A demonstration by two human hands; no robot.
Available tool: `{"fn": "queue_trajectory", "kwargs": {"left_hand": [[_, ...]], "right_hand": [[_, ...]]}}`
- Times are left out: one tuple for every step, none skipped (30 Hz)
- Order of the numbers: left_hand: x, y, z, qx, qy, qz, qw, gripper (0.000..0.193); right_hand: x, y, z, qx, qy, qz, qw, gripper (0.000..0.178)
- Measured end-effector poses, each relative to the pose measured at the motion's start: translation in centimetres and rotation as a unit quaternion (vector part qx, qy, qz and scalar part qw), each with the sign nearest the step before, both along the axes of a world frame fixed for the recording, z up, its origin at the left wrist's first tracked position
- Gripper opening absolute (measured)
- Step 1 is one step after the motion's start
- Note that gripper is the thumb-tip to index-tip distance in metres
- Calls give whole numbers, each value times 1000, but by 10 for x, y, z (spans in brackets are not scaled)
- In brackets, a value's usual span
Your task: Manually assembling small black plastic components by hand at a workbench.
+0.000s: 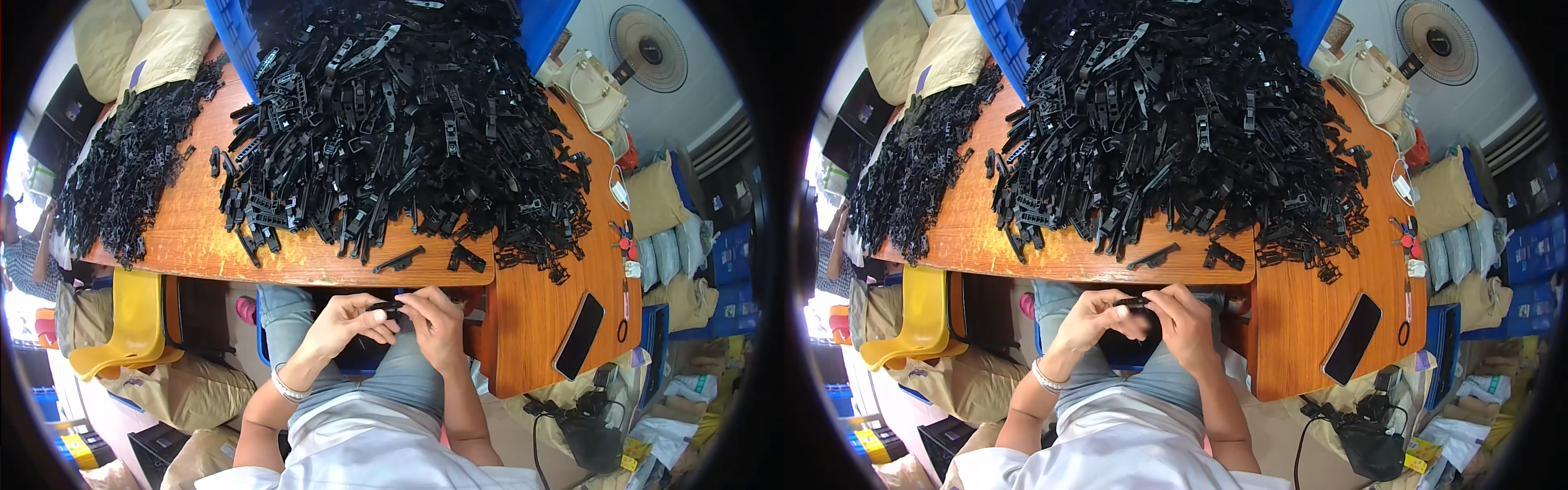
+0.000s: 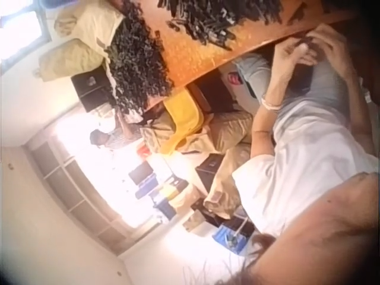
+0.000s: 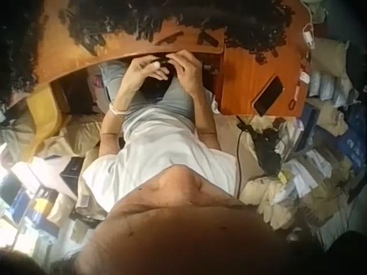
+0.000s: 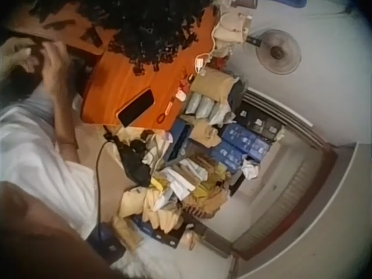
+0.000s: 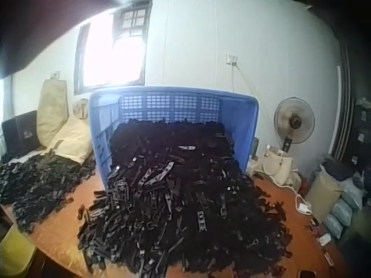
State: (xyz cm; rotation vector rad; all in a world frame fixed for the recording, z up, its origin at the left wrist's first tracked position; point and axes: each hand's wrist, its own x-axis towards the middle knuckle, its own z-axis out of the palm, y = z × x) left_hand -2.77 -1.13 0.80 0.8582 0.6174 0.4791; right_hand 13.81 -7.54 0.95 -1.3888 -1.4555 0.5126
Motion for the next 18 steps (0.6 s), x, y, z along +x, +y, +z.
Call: {"fn": "queue_trajectory", "kwargs": {"left_hand": [[0,1,-2,-55,-33,-13,998,33],[2,0,0,-86,-68,-1,994,31],[4,-1,0,-86,-69,-3,994,31],[5,-1,-1,-61,-31,-14,998,29],[6,-3,-2,-35,6,-26,999,27],[8,-6,-3,-32,27,-30,999,25],[10,-6,-4,-33,25,-32,999,25],[11,-7,-6,-26,24,-20,999,26],[13,-7,-7,-20,23,-8,999,27],[13,-7,-6,-40,17,1,999,33],[13,-7,-6,-40,15,-3,999,33],[14,-7,-6,-44,13,5,999,37],[14,-8,-7,-49,11,13,999,40],[13,-9,-13,-64,16,10,998,42],[13,-10,-17,-64,15,7,998,42],[12,-12,-20,-62,1,5,998,39],[12,-13,-23,-61,-12,2,998,37],[14,-14,-24,-62,-13,1,998,37]], "right_hand": [[3,-2,1,0,-1,-2,1000,24],[5,-3,3,8,-37,9,999,24],[7,-3,3,15,-73,20,997,24],[7,-5,3,15,-74,18,997,24],[7,-6,1,7,-73,19,997,24],[8,-8,0,0,-72,20,997,24],[8,-8,1,-1,-74,18,997,24],[7,-8,4,-9,-61,-11,998,25],[7,-9,5,-16,-49,-40,998,25],[14,-10,-1,-3,-50,-89,995,25],[20,-11,1,-5,-46,-162,986,21],[27,-11,0,-3,-88,-225,970,19],[34,-11,-3,-1,-129,-286,950,17],[42,-12,-5,0,-131,-288,949,17],[51,-12,-6,-29,-161,-341,926,16],[57,-12,-8,-58,-191,-392,898,15],[63,-10,-9,-58,-191,-393,897,15],[69,-5,-10,-45,-218,-430,875,18]]}}
